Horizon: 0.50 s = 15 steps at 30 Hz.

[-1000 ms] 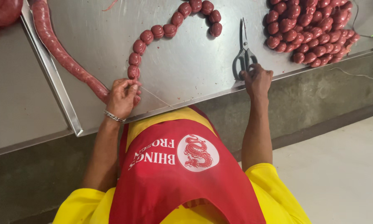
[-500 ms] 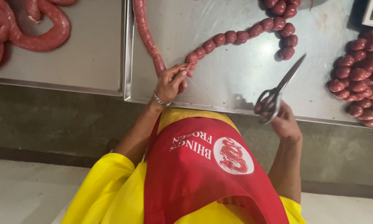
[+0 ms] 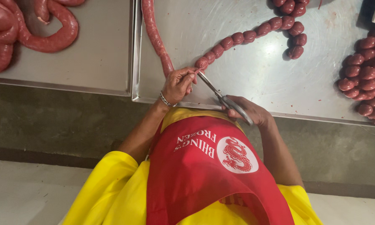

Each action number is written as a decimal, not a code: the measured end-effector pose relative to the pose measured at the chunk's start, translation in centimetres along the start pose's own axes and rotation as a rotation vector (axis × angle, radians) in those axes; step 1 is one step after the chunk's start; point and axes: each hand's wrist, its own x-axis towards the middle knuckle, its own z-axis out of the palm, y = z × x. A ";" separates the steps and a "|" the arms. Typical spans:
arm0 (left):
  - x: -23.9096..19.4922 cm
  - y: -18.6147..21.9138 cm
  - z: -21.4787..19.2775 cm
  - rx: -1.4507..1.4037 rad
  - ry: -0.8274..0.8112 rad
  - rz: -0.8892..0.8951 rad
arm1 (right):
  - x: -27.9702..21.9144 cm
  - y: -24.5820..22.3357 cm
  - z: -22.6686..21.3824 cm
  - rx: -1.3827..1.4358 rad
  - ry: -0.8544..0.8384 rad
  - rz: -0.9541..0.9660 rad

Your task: The person ties strings around long meat-filled casings to create individual sausage links, using a pair of shears to cut the excess string once a section is complete.

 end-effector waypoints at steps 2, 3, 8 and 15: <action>-0.2 0.0 -0.3 0.042 -0.029 0.020 | 0.8 -0.5 0.1 0.048 -0.045 -0.015; -0.4 0.1 -0.4 0.062 -0.044 0.029 | 1.3 -0.6 0.1 0.045 -0.056 -0.032; -0.8 0.0 -1.0 0.009 -0.050 -0.065 | 4.2 -0.4 0.7 -0.038 0.012 -0.003; -1.4 -1.0 -2.6 -0.047 -0.003 -0.001 | 4.3 0.5 1.0 -0.046 0.240 0.036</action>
